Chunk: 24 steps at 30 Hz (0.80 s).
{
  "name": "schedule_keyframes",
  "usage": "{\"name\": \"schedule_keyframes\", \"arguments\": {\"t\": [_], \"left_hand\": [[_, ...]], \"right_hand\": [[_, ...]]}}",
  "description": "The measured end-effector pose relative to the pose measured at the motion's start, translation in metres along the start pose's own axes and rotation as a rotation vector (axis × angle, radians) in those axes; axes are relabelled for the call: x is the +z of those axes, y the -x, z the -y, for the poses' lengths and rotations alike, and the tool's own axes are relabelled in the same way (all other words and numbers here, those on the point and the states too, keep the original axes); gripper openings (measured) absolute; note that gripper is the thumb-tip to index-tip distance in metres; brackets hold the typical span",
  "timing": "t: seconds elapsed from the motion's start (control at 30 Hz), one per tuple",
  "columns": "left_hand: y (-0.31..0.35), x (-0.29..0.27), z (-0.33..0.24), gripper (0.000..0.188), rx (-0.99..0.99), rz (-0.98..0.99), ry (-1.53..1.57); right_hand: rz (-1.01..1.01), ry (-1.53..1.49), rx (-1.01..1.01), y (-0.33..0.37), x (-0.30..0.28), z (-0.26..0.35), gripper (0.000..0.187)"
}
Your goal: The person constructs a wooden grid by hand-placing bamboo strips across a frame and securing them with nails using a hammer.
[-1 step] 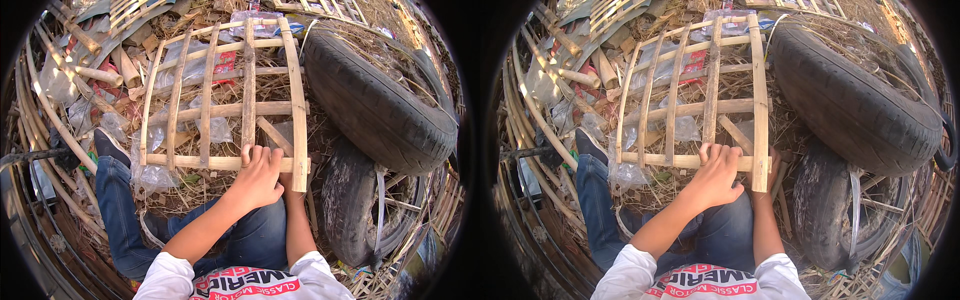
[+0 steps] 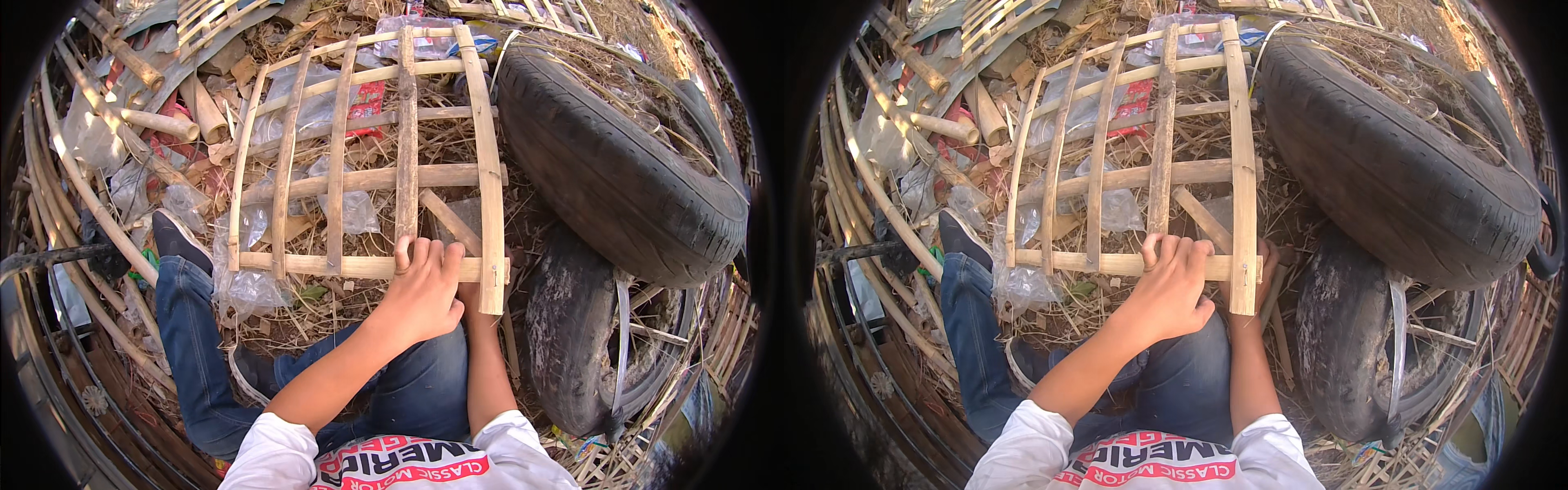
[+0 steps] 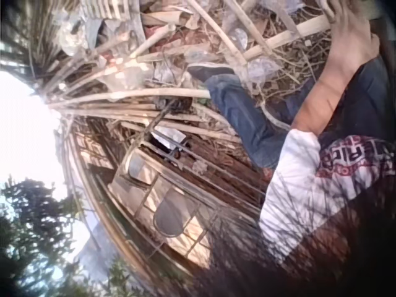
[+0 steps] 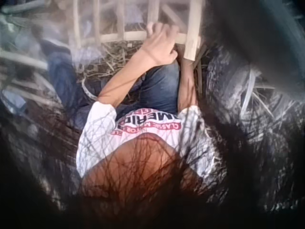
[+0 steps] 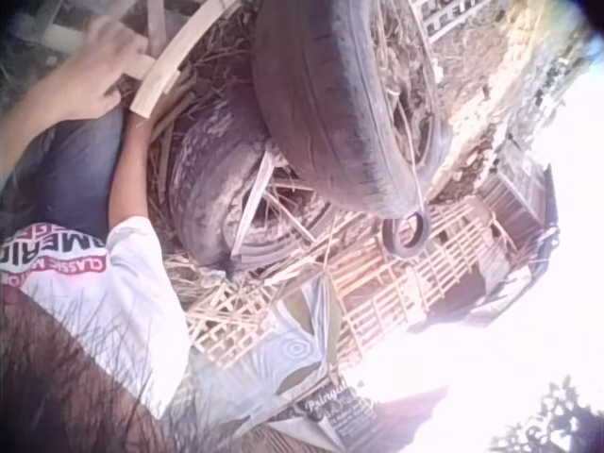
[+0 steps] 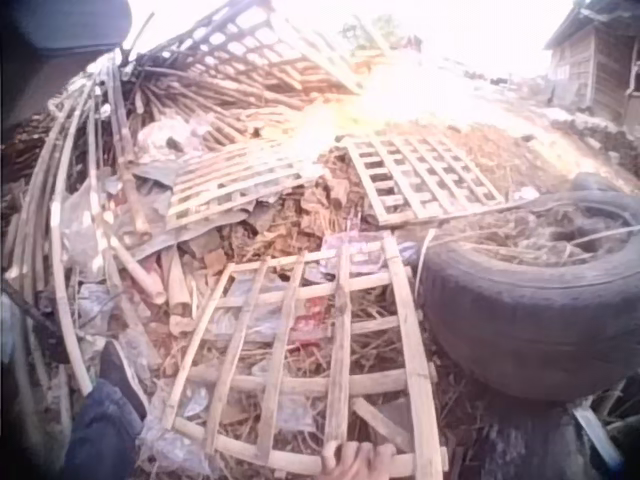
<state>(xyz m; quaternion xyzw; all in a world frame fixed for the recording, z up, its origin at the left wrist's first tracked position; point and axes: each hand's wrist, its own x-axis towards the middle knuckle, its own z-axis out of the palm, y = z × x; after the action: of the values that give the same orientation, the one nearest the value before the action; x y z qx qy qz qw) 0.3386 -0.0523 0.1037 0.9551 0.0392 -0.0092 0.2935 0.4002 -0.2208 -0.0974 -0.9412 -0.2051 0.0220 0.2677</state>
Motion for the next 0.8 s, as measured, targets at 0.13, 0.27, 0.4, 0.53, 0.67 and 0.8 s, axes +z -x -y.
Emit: {"name": "schedule_keyframes", "arguments": {"t": [0.13,0.27,0.4,0.53,0.67,0.8], "left_hand": [[-0.003,0.003,0.003,0.060,0.006,-0.008,0.014],[-0.008,0.006,0.003,0.061,0.002,-0.009,0.020],[-0.010,0.005,0.003,0.063,0.008,-0.028,0.028],[-0.011,0.005,0.001,0.066,0.001,-0.018,0.058],[-0.013,0.006,0.002,0.068,-0.008,-0.025,0.069],[-0.019,0.016,0.005,0.067,0.000,-0.032,0.077]], "right_hand": [[0.225,-0.198,0.107,-0.007,-0.033,0.028,0.051],[0.262,-0.229,0.079,-0.011,-0.033,0.037,0.050],[0.259,-0.248,0.063,-0.020,-0.031,0.045,0.048],[0.221,-0.222,0.040,-0.038,-0.029,0.045,0.047],[0.156,-0.205,-0.019,-0.064,-0.018,0.051,0.046],[0.114,-0.164,-0.067,-0.091,0.003,0.054,0.046]]}}
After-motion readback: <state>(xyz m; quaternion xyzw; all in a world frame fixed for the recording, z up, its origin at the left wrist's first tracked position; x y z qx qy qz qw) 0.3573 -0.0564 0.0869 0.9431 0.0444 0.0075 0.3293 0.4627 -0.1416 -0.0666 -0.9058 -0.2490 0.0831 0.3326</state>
